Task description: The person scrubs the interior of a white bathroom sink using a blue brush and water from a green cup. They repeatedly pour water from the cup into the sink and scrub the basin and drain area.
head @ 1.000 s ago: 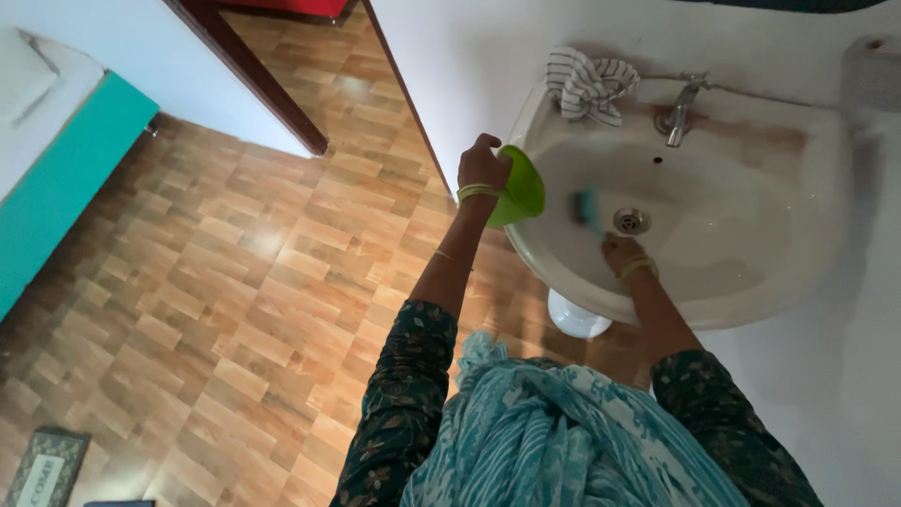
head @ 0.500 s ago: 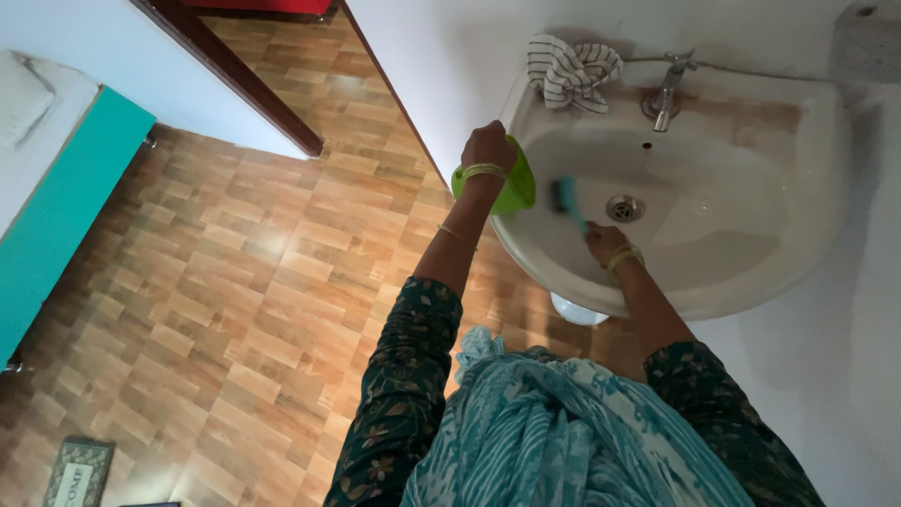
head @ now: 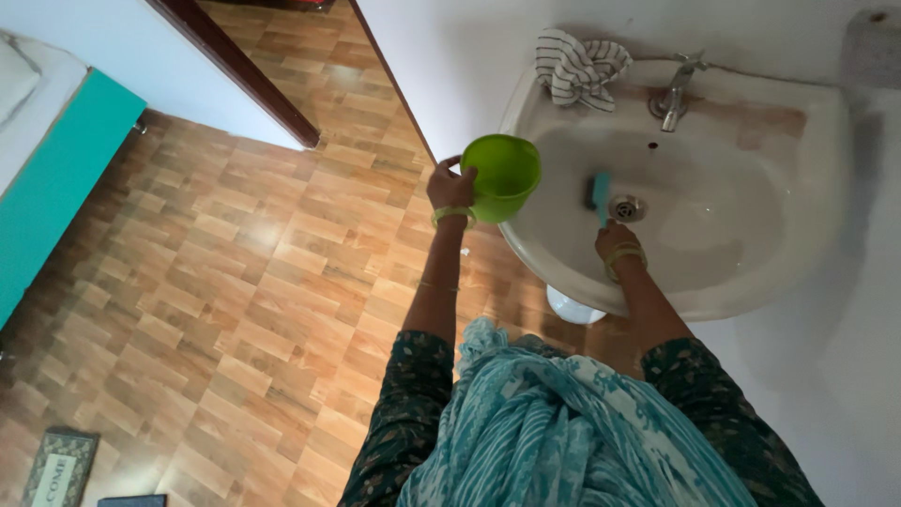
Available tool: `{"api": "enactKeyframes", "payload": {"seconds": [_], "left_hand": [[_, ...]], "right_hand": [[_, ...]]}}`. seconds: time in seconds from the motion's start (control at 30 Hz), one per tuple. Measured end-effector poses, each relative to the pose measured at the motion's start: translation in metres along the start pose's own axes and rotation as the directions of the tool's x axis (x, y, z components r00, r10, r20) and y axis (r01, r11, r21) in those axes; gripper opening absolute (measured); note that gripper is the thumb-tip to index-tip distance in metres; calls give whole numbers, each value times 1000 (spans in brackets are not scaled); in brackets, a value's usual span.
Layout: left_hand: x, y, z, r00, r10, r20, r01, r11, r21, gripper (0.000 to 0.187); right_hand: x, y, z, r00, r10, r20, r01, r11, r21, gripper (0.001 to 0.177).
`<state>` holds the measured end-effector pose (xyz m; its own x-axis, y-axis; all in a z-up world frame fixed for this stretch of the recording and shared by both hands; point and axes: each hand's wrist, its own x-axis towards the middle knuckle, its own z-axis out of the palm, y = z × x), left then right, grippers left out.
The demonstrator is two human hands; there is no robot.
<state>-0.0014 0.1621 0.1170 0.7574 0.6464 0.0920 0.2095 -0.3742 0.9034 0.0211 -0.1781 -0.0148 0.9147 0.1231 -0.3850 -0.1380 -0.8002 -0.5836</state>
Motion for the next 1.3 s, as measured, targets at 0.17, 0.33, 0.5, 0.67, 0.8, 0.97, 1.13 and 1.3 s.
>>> {"api": "enactKeyframes", "payload": {"seconds": [0.17, 0.33, 0.5, 0.67, 0.8, 0.97, 1.13, 1.3], "left_hand": [[-34, -28, 21, 997, 15, -78, -18, 999, -35, 37], [-47, -29, 21, 990, 71, -119, -80, 994, -69, 32], [-48, -28, 13, 995, 46, -94, -54, 995, -89, 33], [-54, -31, 13, 997, -7, -79, -4, 990, -139, 34], [-53, -29, 13, 994, 25, -105, -41, 987, -158, 34], [-52, -23, 13, 988, 84, -126, -103, 984, -148, 34], [-56, -20, 12, 994, 77, -83, -87, 988, -125, 34], [-55, -19, 12, 997, 27, -66, -37, 989, -143, 35]], "right_hand": [[-8, -14, 4, 967, -61, 246, 20, 986, 165, 49], [-5, 7, -19, 998, 61, -3, -61, 997, -41, 48], [6, -24, -2, 983, -67, 174, 61, 997, 39, 47], [4, -19, -7, 998, 50, 39, -49, 998, -26, 46], [10, -36, 3, 994, -33, 105, 30, 999, 29, 46], [7, -37, 12, 987, -27, 157, 12, 996, 94, 45], [0, -15, -24, 995, 49, 82, -64, 979, 191, 45], [-17, -36, -25, 946, -41, 321, -120, 877, 466, 44]]}}
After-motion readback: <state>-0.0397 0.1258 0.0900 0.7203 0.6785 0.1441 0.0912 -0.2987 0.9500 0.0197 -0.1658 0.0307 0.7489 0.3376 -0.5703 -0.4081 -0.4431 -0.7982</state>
